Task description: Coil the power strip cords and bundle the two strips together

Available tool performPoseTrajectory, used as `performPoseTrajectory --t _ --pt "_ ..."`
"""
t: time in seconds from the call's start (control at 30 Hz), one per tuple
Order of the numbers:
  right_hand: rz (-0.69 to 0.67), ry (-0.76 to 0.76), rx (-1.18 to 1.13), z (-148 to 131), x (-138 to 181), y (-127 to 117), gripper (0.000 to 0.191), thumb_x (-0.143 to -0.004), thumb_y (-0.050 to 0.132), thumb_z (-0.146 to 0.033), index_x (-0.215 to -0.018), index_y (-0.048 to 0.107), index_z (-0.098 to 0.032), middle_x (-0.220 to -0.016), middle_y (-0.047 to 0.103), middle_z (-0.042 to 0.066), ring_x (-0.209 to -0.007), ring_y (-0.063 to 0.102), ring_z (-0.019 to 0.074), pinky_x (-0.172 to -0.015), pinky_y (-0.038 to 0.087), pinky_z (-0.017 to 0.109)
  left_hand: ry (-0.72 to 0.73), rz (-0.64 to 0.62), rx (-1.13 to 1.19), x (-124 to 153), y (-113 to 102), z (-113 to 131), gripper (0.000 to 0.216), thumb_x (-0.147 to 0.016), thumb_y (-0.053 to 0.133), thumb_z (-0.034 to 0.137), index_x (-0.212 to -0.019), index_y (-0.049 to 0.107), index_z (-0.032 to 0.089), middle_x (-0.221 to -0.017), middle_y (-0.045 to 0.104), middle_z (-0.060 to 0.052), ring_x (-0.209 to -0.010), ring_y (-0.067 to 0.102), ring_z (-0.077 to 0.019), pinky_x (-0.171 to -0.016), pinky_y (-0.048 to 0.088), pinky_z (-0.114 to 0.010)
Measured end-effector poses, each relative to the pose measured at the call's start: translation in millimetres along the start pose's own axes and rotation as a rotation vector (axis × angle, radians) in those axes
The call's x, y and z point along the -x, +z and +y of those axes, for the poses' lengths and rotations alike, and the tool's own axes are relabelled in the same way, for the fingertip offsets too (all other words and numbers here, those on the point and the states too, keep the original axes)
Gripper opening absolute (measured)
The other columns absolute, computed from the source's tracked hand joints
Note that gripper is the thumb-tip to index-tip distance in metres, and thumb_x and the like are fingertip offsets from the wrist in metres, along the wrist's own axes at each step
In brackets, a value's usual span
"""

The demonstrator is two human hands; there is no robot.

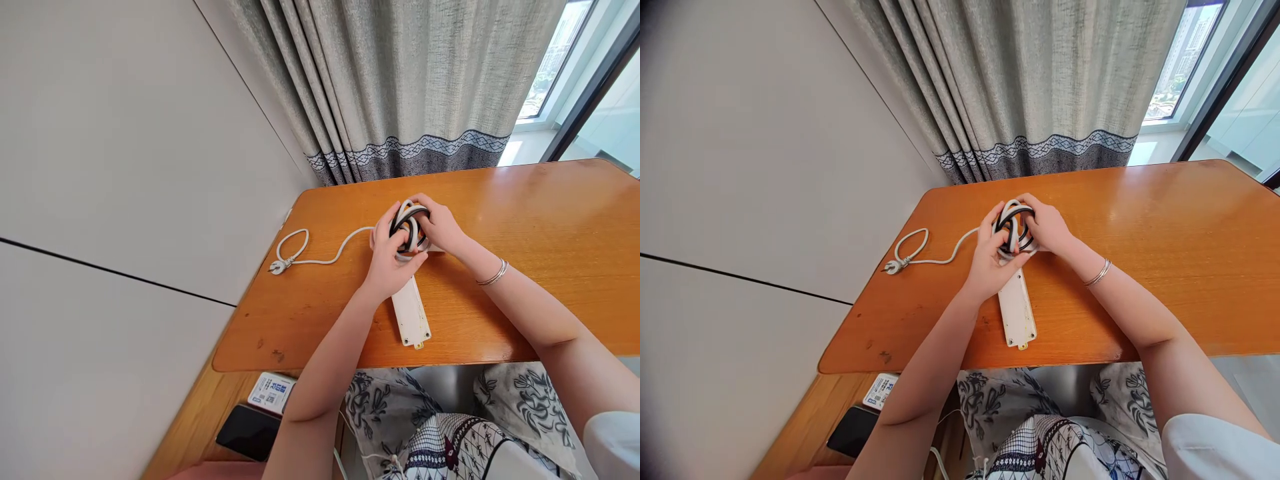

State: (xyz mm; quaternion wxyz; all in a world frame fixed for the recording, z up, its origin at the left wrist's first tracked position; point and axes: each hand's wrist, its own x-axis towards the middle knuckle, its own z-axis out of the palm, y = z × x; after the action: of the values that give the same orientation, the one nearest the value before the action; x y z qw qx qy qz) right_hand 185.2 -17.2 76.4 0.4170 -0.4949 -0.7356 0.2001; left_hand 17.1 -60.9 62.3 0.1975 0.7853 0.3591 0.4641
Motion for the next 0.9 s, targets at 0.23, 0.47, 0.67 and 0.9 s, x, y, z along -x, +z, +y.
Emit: performPoseTrajectory --t 0.23,0.47,0.67,0.9 --pt "-0.116 0.002 0.153 5 -3 6 0.034 -0.090 0.041 -0.024 -0.118 0.059 -0.018 -0.090 0.071 0.009 -0.078 0.064 0.0246 -0.077 0.051 0.039 0.023 -0.054 0.239 -4 -16 6 0.035 -0.090 0.062 0.056 -0.083 0.060 0.021 -0.158 0.044 -0.010 -0.146 0.042 -0.0317 -0.118 0.037 -0.050" --pt "-0.199 -0.392 -0.261 7 1 8 0.074 -0.083 0.064 -0.029 -0.151 0.037 -0.021 -0.149 0.049 0.014 -0.134 0.051 0.0269 -0.111 0.045 0.045 -0.006 0.034 0.242 -11 -25 -12 0.039 -0.100 0.045 0.053 -0.085 0.062 0.020 -0.140 0.060 -0.011 -0.127 0.059 -0.0246 -0.109 0.049 -0.042" --pt "-0.251 -0.448 -0.212 6 1 8 0.090 -0.083 0.070 -0.062 -0.156 0.035 -0.023 -0.136 0.057 0.014 -0.120 0.056 0.0288 -0.106 0.046 0.049 0.130 0.121 0.029 -9 -24 -6 0.041 -0.103 0.039 0.047 -0.081 0.059 0.019 -0.144 0.054 -0.012 -0.133 0.053 -0.0246 -0.115 0.045 -0.047" --pt "-0.275 -0.443 0.010 3 6 4 0.102 -0.072 0.078 -0.067 -0.155 0.039 -0.025 -0.118 0.057 0.011 -0.103 0.057 0.0282 -0.091 0.052 0.045 -0.026 0.172 0.159 -11 -27 -9 0.046 -0.099 0.041 0.058 -0.083 0.061 0.019 -0.136 0.056 -0.012 -0.116 0.061 -0.0245 -0.097 0.057 -0.041"
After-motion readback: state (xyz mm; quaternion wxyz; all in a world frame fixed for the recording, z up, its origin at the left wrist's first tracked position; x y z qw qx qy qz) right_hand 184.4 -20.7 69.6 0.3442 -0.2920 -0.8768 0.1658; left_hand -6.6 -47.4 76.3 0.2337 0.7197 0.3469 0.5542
